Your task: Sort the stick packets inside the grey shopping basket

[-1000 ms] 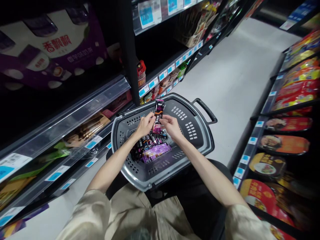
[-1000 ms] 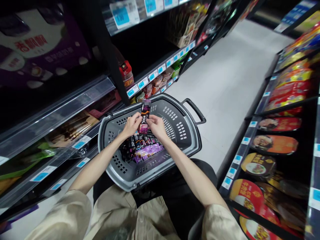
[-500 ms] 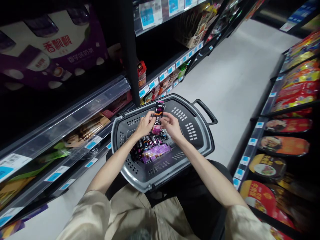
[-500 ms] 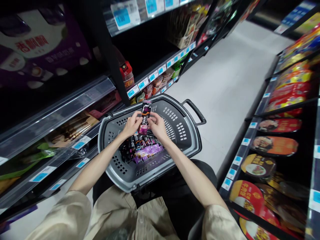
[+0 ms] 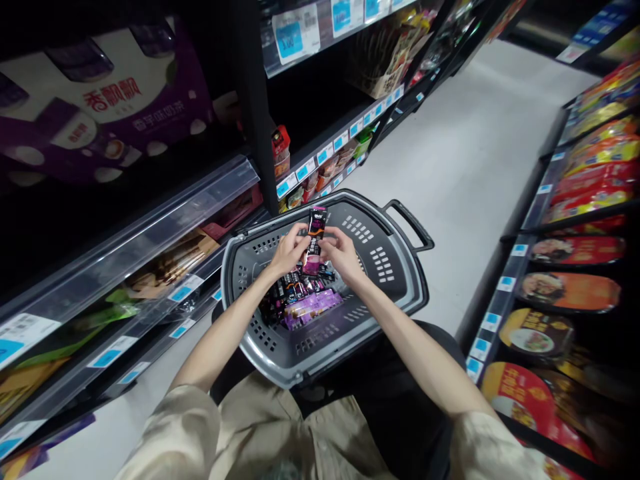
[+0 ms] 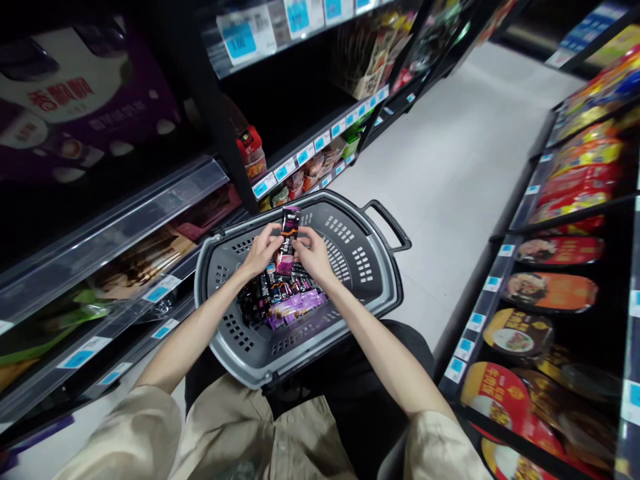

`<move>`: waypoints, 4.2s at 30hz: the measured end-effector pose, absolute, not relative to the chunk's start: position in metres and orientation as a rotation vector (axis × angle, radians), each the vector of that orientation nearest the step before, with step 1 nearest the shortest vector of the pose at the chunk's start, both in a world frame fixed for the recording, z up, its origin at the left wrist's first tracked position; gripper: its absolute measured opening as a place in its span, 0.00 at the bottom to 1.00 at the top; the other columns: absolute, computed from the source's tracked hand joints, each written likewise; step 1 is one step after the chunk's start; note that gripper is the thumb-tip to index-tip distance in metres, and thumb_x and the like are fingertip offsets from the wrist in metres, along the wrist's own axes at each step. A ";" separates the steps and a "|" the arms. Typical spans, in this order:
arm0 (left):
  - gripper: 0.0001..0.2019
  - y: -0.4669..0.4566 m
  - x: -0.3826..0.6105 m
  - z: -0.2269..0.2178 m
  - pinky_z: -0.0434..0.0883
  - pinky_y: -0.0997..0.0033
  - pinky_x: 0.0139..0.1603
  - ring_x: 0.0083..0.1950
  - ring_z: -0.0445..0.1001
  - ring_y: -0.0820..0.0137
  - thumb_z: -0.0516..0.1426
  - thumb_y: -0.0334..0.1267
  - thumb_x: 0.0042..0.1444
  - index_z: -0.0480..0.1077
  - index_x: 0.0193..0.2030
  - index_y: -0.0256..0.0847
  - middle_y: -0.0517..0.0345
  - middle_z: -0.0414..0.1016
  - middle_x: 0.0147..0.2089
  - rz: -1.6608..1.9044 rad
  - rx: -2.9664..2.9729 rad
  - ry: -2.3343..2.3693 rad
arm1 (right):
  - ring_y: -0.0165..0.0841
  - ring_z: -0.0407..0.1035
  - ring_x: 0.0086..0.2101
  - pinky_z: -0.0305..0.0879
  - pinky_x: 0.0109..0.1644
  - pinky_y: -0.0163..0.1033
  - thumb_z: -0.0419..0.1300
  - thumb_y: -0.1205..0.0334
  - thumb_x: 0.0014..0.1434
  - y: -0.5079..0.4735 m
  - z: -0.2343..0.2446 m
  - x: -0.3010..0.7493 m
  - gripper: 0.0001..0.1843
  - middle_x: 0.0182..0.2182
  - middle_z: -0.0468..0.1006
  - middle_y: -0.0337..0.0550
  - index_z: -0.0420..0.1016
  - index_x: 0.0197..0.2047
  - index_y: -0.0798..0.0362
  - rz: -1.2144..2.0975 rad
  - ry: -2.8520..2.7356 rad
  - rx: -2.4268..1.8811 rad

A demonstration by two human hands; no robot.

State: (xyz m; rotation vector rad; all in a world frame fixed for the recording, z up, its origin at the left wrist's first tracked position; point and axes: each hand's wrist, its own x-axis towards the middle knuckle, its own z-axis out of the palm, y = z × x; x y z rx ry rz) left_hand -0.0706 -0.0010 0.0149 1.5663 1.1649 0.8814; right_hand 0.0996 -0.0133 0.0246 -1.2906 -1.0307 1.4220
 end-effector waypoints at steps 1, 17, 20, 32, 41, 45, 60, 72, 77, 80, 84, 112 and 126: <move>0.18 -0.001 -0.071 0.015 0.60 0.73 0.30 0.21 0.67 0.72 0.52 0.51 0.67 0.66 0.55 0.41 0.70 0.71 0.21 0.885 1.570 1.174 | 0.28 0.68 0.20 0.70 0.25 0.35 0.68 0.51 0.51 -0.013 0.024 0.100 0.23 0.24 0.76 0.32 0.72 0.48 0.50 1.422 -1.039 -1.302; 0.15 -0.001 -0.069 0.012 0.61 0.73 0.31 0.21 0.67 0.72 0.52 0.46 0.66 0.67 0.55 0.43 0.71 0.70 0.21 0.889 1.558 1.216 | 0.29 0.67 0.19 0.72 0.25 0.37 0.65 0.46 0.59 -0.014 0.014 0.100 0.20 0.22 0.74 0.32 0.71 0.48 0.50 1.299 -1.194 -1.304; 0.16 -0.001 -0.068 0.012 0.60 0.73 0.29 0.21 0.66 0.72 0.52 0.48 0.67 0.66 0.56 0.43 0.71 0.69 0.20 0.904 1.555 1.200 | 0.29 0.68 0.18 0.72 0.25 0.37 0.64 0.47 0.59 -0.014 0.015 0.101 0.19 0.22 0.74 0.32 0.71 0.47 0.50 1.274 -1.203 -1.328; 0.12 -0.001 -0.067 0.013 0.67 0.73 0.39 0.33 0.71 0.72 0.54 0.47 0.66 0.70 0.44 0.40 0.62 0.73 0.32 1.078 1.611 1.241 | 0.31 0.70 0.22 0.73 0.27 0.37 0.62 0.45 0.62 -0.015 0.024 0.102 0.17 0.21 0.73 0.31 0.72 0.44 0.49 1.243 -1.332 -1.337; 0.11 0.000 -0.064 0.005 0.69 0.73 0.38 0.33 0.74 0.72 0.54 0.47 0.66 0.68 0.42 0.41 0.62 0.75 0.31 1.055 1.604 1.178 | 0.32 0.66 0.18 0.70 0.24 0.38 0.64 0.42 0.60 -0.015 0.018 0.104 0.19 0.18 0.72 0.32 0.71 0.41 0.48 1.211 -1.333 -1.360; 0.12 0.000 -0.063 0.007 0.67 0.74 0.34 0.30 0.72 0.73 0.55 0.49 0.65 0.68 0.40 0.41 0.63 0.74 0.29 1.045 1.553 1.175 | 0.31 0.66 0.17 0.70 0.23 0.37 0.65 0.41 0.57 -0.014 0.016 0.103 0.20 0.18 0.72 0.31 0.71 0.40 0.48 1.240 -1.289 -1.374; 0.21 0.006 -0.065 -0.002 0.66 0.72 0.22 0.19 0.70 0.70 0.58 0.57 0.63 0.71 0.50 0.41 0.64 0.73 0.23 0.990 1.302 1.124 | 0.31 0.71 0.19 0.72 0.21 0.36 0.70 0.43 0.52 -0.014 0.027 0.097 0.22 0.23 0.77 0.33 0.72 0.41 0.49 1.482 -0.963 -1.387; 0.12 -0.001 -0.062 0.010 0.59 0.74 0.19 0.15 0.66 0.72 0.56 0.48 0.65 0.70 0.45 0.42 0.68 0.68 0.18 0.937 1.430 1.177 | 0.31 0.66 0.15 0.67 0.17 0.36 0.69 0.36 0.50 -0.017 0.022 0.098 0.26 0.18 0.74 0.32 0.73 0.40 0.49 1.445 -1.077 -1.342; 0.12 -0.001 -0.062 0.007 0.60 0.75 0.23 0.18 0.65 0.74 0.56 0.47 0.65 0.68 0.47 0.42 0.68 0.69 0.21 0.947 1.449 1.195 | 0.31 0.68 0.16 0.69 0.18 0.36 0.69 0.37 0.50 -0.015 0.020 0.098 0.26 0.18 0.74 0.32 0.72 0.40 0.48 1.430 -1.082 -1.360; 0.14 0.001 -0.063 0.005 0.65 0.76 0.29 0.24 0.69 0.76 0.59 0.47 0.63 0.66 0.50 0.42 0.66 0.73 0.28 0.985 1.452 1.177 | 0.32 0.69 0.16 0.71 0.18 0.36 0.69 0.38 0.50 -0.013 0.019 0.099 0.26 0.19 0.73 0.31 0.70 0.40 0.49 1.384 -1.049 -1.391; 0.18 0.002 -0.065 0.003 0.72 0.72 0.41 0.37 0.74 0.73 0.63 0.50 0.59 0.71 0.49 0.40 0.56 0.77 0.44 0.931 1.586 1.144 | 0.31 0.73 0.18 0.72 0.20 0.36 0.70 0.41 0.48 -0.010 0.019 0.102 0.27 0.25 0.76 0.30 0.66 0.41 0.48 1.372 -0.939 -1.410; 0.21 0.010 -0.062 -0.010 0.77 0.68 0.41 0.38 0.79 0.69 0.71 0.43 0.48 0.77 0.48 0.39 0.54 0.80 0.45 1.066 1.028 1.024 | 0.26 0.71 0.24 0.61 0.23 0.29 0.74 0.67 0.44 -0.010 0.031 0.102 0.18 0.26 0.77 0.31 0.72 0.36 0.51 1.432 -0.450 -1.365; 0.33 0.011 -0.068 0.000 0.75 0.54 0.63 0.62 0.80 0.55 0.73 0.46 0.50 0.72 0.61 0.42 0.40 0.79 0.63 1.326 0.959 0.777 | 0.25 0.75 0.27 0.72 0.28 0.27 0.78 0.70 0.47 -0.020 0.029 0.092 0.16 0.28 0.80 0.33 0.75 0.31 0.53 1.634 -0.266 -1.141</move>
